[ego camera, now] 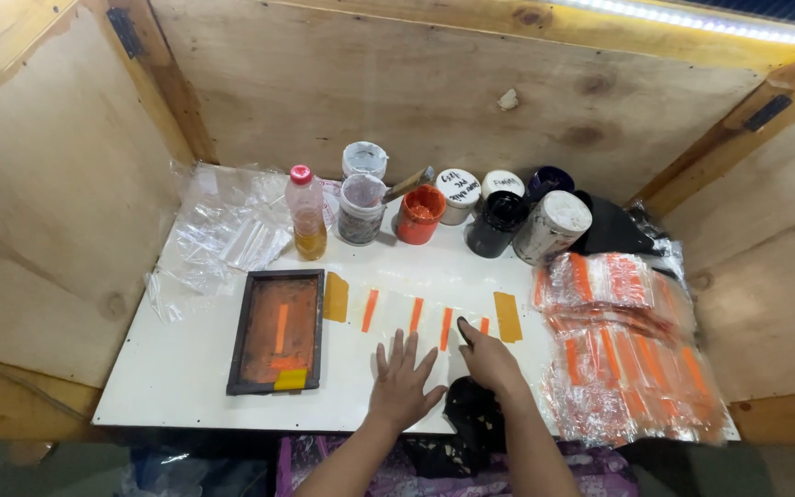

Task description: Arranging and inspecting small orange strips on a workbench, likely checking for ink dryness or color quality in a screen printing context.

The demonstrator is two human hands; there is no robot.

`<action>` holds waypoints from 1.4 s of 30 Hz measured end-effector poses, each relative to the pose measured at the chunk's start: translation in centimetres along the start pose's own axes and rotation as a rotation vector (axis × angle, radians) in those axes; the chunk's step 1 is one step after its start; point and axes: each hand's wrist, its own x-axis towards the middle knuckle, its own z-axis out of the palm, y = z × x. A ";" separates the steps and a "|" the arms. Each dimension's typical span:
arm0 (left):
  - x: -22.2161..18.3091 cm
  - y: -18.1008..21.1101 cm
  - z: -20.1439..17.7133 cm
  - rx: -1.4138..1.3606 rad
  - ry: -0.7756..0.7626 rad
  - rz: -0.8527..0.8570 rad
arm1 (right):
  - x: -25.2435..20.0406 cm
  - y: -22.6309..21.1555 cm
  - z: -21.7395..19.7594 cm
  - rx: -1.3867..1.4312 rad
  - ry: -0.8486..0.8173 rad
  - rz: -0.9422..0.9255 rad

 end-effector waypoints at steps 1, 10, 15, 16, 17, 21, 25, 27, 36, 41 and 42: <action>0.3 0.8 -1.8 0.000 -0.001 -0.003 | -0.7 0.4 -0.3 -0.002 -0.003 -0.001; 2.3 5.9 -3.1 -0.080 -0.431 -0.218 | -1.6 2.3 -0.3 0.016 -0.024 0.074; 3.5 6.3 -4.9 -0.078 -0.541 -0.267 | -1.6 1.8 -0.6 0.027 -0.002 0.101; 3.8 6.5 -6.6 -0.077 -0.543 -0.265 | -1.4 2.0 -0.3 0.029 -0.003 0.102; 4.1 6.7 -8.3 -0.162 -0.568 -0.286 | -1.2 2.2 -0.1 0.011 0.038 0.045; 4.9 6.9 -9.7 -0.233 -0.641 -0.299 | -0.5 1.3 0.4 -0.041 0.054 -0.036; 5.1 6.8 -8.1 -0.210 -0.650 -0.297 | 1.2 0.4 2.1 -0.076 0.000 -0.045; 5.2 6.7 -7.6 -0.210 -0.685 -0.307 | 1.7 -0.2 2.5 -0.145 -0.086 -0.058; 5.1 6.8 -9.6 -0.180 -0.733 -0.272 | 2.9 -2.0 1.9 -0.174 -0.091 -0.027; 4.5 6.2 -4.9 -0.080 -0.648 -0.225 | 4.6 -3.6 0.1 -0.103 -0.185 0.100; 4.3 6.1 -4.4 -0.052 -0.634 -0.217 | 5.4 -3.2 0.3 -0.058 -0.163 0.106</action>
